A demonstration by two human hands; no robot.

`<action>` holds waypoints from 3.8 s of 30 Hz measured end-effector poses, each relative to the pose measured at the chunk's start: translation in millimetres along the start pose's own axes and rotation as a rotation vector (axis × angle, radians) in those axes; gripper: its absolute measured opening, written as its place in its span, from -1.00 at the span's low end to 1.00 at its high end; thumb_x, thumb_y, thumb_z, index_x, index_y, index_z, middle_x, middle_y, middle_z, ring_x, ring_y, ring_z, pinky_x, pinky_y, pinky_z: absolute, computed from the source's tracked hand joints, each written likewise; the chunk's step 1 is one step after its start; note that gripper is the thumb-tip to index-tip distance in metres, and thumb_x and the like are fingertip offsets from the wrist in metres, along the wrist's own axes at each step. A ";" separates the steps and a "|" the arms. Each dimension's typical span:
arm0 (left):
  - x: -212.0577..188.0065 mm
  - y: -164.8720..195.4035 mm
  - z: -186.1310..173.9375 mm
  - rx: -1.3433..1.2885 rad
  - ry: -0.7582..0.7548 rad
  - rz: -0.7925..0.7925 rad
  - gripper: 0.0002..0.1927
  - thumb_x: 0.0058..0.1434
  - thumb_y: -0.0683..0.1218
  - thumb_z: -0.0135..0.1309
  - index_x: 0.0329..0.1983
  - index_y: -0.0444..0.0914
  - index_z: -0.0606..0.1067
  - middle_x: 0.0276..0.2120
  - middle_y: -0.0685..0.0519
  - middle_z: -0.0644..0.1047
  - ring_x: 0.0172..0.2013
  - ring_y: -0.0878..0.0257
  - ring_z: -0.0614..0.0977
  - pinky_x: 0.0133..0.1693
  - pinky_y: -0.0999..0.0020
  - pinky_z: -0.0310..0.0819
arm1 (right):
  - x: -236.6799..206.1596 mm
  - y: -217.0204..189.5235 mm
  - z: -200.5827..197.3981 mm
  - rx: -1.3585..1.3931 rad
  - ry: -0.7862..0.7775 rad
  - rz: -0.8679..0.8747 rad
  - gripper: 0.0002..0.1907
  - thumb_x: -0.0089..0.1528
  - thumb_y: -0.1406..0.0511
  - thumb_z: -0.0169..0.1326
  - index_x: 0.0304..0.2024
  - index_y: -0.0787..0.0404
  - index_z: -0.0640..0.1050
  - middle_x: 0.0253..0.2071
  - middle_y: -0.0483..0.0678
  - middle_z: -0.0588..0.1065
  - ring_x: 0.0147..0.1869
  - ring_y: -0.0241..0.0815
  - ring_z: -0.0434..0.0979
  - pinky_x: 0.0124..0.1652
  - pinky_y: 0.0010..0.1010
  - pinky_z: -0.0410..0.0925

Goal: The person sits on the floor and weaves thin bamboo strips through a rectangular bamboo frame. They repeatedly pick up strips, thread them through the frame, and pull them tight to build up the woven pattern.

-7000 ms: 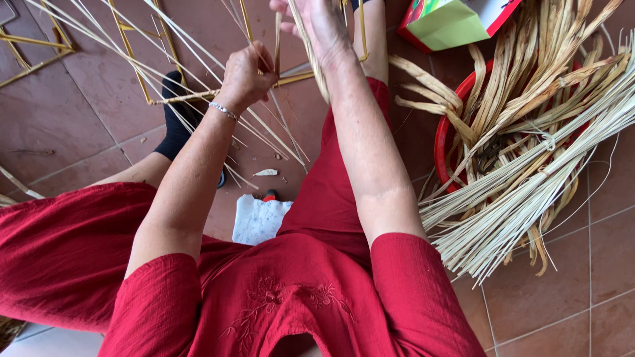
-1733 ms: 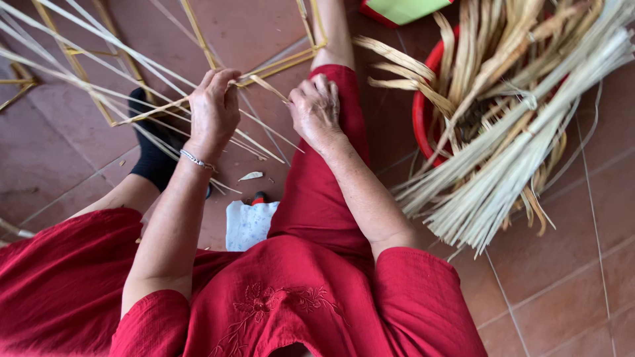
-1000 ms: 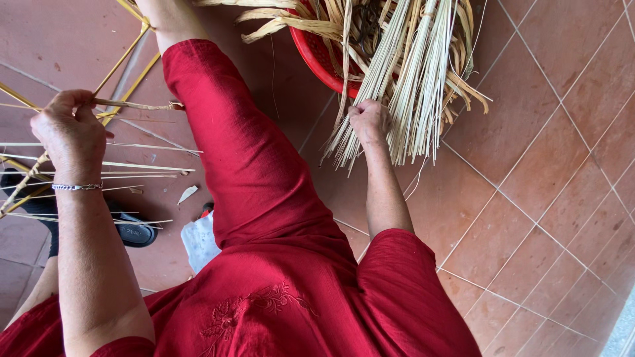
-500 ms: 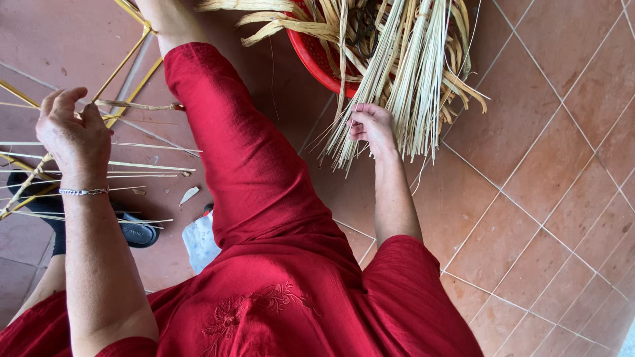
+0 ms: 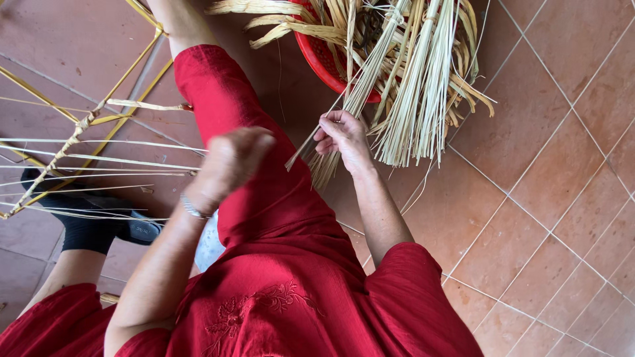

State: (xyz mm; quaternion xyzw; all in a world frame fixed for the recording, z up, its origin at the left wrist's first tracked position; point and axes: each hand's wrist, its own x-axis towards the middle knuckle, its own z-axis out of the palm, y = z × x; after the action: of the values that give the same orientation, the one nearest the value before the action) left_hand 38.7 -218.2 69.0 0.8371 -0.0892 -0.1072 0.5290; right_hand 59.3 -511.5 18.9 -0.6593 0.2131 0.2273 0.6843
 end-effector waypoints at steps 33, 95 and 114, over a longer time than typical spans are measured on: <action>75.6 56.2 51.5 -0.038 -0.096 0.096 -0.83 0.24 -0.10 0.25 -0.24 -0.33 0.63 -0.33 -0.14 0.64 -0.36 0.04 0.70 -0.28 0.21 0.59 | 67.5 -58.1 -35.4 0.354 0.075 -0.271 -0.81 0.28 0.32 0.22 -0.15 0.22 0.48 -0.19 0.01 0.61 -0.18 -0.18 0.69 -0.22 -0.31 0.62; -144.1 83.6 -133.4 0.298 0.642 -0.087 -0.61 0.33 -0.30 0.21 0.20 -0.38 0.43 -0.12 -0.16 0.57 -0.17 0.22 0.61 -0.11 0.38 0.54 | 8.8 -138.8 141.0 -0.702 -0.541 -0.959 -0.88 0.39 0.48 0.09 -0.05 0.28 0.61 -0.28 -0.01 0.58 -0.29 -0.29 0.68 -0.30 -0.49 0.52; -78.1 12.5 -196.6 0.095 0.995 0.274 -0.91 0.68 -0.38 -0.08 0.08 -0.38 0.44 -0.20 -0.07 0.61 -0.22 0.23 0.73 -0.16 0.39 0.71 | 103.3 0.2 260.6 -1.101 -0.421 -1.058 -0.73 0.21 0.29 0.19 -0.04 0.20 0.58 -0.30 0.03 0.58 -0.20 0.16 0.56 -0.10 0.01 0.38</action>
State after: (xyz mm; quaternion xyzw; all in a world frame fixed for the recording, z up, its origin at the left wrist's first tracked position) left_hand 17.0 -32.6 169.1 0.7904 0.0599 0.3783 0.4781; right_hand 140.4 -247.9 -31.9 -0.8599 -0.4058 0.0645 0.3029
